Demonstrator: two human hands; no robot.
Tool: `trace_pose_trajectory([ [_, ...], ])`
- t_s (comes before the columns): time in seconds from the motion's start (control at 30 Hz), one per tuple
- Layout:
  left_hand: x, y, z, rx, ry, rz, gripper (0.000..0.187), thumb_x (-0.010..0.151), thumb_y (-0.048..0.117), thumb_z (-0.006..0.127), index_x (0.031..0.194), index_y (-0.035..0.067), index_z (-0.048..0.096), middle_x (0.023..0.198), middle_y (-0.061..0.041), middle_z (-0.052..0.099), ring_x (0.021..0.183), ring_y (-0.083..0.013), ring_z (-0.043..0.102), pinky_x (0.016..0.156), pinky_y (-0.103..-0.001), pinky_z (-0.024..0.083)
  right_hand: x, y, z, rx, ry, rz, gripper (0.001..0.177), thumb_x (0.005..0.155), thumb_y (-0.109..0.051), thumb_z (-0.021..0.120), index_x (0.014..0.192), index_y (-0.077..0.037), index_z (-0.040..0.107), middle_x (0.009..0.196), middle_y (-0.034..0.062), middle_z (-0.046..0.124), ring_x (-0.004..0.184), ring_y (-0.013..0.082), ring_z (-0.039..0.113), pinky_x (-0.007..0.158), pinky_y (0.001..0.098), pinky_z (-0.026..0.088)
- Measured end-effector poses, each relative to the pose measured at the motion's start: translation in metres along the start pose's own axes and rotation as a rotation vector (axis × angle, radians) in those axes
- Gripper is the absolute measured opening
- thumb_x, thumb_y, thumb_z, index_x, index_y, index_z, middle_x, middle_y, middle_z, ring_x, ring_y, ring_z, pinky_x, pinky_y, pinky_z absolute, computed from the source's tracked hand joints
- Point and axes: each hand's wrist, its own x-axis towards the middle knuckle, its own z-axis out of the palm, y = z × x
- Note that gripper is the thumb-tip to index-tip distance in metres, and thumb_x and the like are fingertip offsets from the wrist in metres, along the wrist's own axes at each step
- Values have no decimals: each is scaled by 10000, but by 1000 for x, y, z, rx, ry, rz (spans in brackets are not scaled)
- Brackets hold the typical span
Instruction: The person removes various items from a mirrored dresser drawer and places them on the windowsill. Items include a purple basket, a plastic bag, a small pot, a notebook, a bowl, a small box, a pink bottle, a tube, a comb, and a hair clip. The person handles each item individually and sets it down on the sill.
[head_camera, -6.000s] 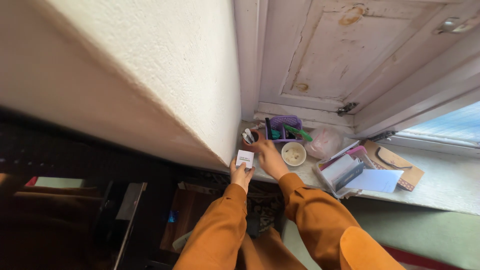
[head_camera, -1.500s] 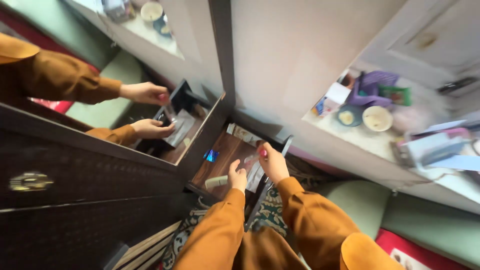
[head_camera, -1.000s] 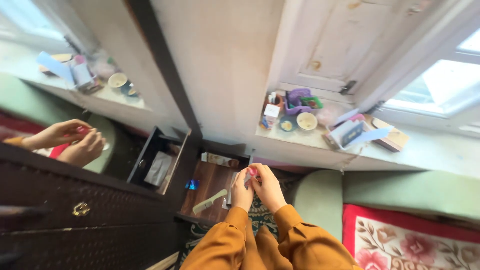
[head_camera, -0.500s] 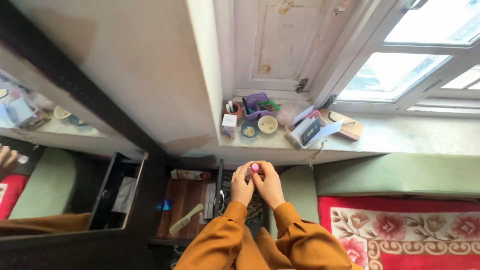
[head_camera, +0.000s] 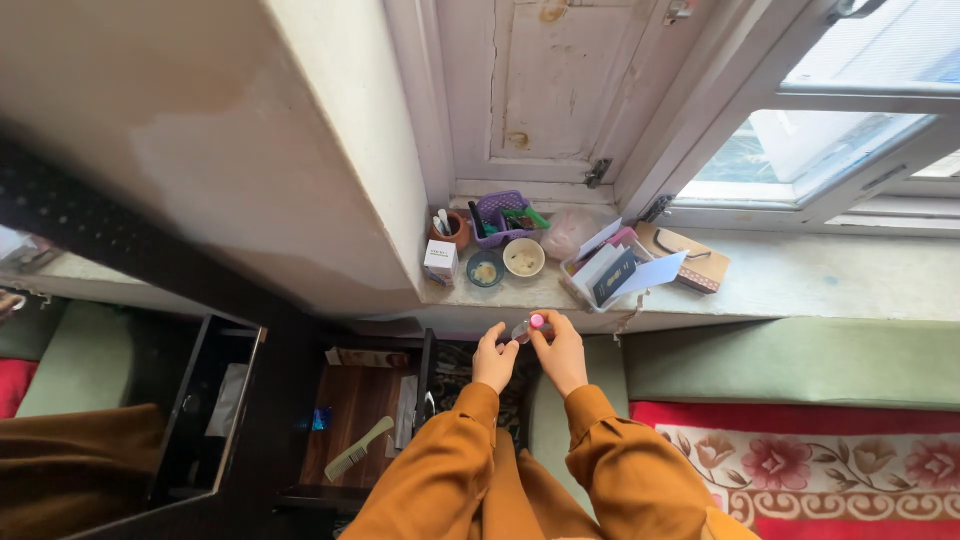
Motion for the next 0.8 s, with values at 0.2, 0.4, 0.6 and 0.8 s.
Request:
trace_pose_trajectory([
  [0.2, 41, 8, -11, 16, -91, -69, 573, 1008, 334, 613, 1528, 148, 460, 1567, -133, 445, 1395, -244, 504, 1124, -407, 483, 52, 18, 20, -77, -31, 57, 255, 909, -245, 698, 1156, -308, 715, 1176, -4, 735, 1026, 235, 743, 908, 410, 611],
  [0.4, 83, 24, -25, 85, -128, -80, 574, 1030, 343, 585, 1539, 123, 436, 1586, -146, 421, 1423, -260, 465, 1132, -428, 468, 109, 34, 51, -144, -26, -23, 265, 922, -210, 692, 1177, -276, 722, 1159, 60, 745, 1011, 303, 738, 899, 468, 609],
  [0.6, 91, 71, -37, 55, -134, -64, 545, 1043, 225, 519, 1556, 83, 403, 1605, -184, 367, 1444, -314, 431, 1165, -457, 432, 135, 34, 74, -123, -45, -59, 295, 931, -156, 659, 1204, -269, 665, 1144, 96, 695, 1003, 339, 733, 901, 489, 609],
  [0.8, 98, 95, -37, 65, -123, 13, 499, 1021, 85, 475, 1519, 63, 451, 1572, -239, 389, 1422, -394, 446, 1181, -499, 420, 146, 37, 83, -166, -86, -16, 334, 929, -154, 639, 1221, -316, 633, 1210, 45, 664, 1052, 312, 723, 952, 485, 584],
])
